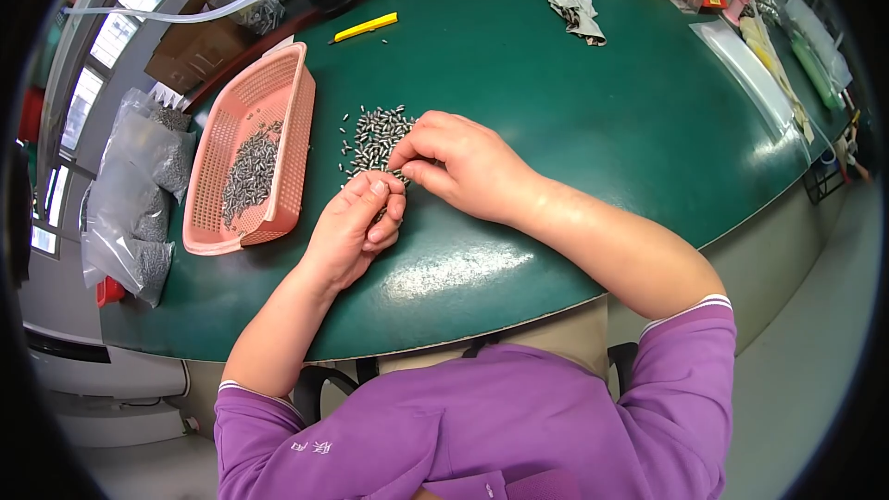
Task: Inspecting and sorting small metal components on an industrial workbench.
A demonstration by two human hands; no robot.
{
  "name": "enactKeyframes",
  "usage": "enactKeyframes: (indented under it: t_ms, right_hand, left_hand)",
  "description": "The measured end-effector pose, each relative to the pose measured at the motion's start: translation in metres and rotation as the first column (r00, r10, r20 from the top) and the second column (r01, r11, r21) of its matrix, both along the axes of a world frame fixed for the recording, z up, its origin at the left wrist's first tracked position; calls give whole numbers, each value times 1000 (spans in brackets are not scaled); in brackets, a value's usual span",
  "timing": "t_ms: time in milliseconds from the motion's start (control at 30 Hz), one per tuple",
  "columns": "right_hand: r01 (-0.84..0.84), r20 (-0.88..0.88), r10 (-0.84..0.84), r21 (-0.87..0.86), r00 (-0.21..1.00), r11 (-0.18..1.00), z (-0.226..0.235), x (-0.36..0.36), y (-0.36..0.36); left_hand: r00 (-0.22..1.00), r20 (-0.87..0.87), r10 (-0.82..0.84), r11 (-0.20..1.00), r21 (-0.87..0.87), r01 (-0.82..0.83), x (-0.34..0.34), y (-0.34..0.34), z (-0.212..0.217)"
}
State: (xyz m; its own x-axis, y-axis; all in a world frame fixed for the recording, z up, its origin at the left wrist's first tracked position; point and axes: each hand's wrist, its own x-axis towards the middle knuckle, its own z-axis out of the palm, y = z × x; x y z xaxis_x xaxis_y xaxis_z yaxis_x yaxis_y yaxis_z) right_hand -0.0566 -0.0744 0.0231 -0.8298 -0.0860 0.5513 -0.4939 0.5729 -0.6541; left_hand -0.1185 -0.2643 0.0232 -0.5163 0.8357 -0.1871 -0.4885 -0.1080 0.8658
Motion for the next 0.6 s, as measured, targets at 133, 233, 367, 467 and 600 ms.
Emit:
enactKeyframes:
  t_ms: [133, 233, 367, 467, 600]
  right_hand:
    - [82, 31, -86, 118, 996, 990, -8, 0, 1]
    - [93, 67, -108, 193, 992, 977, -11, 0, 1]
    - [96, 66, -117, 259, 991, 961, -11, -1, 0]
    - [99, 55, -118, 271, 992, 958, -13, -2, 1]
    - [101, 92, -128, 251, 988, 963, -9, -1, 0]
  left_hand:
    - [1000, 11, 0, 1000, -17, 0, -2, -1, -2]
    - [1000, 16, -1, 1000, -8, 2, -2, -1, -1]
    - [1000, 12, -7, 1000, -9, 7, -1, -1, 0]
    - [1000, 9, -11, 1000, -8, 11, -1, -1, 1]
    - [1000, -5, 0, 1000, 20, 0, -2, -1, -1]
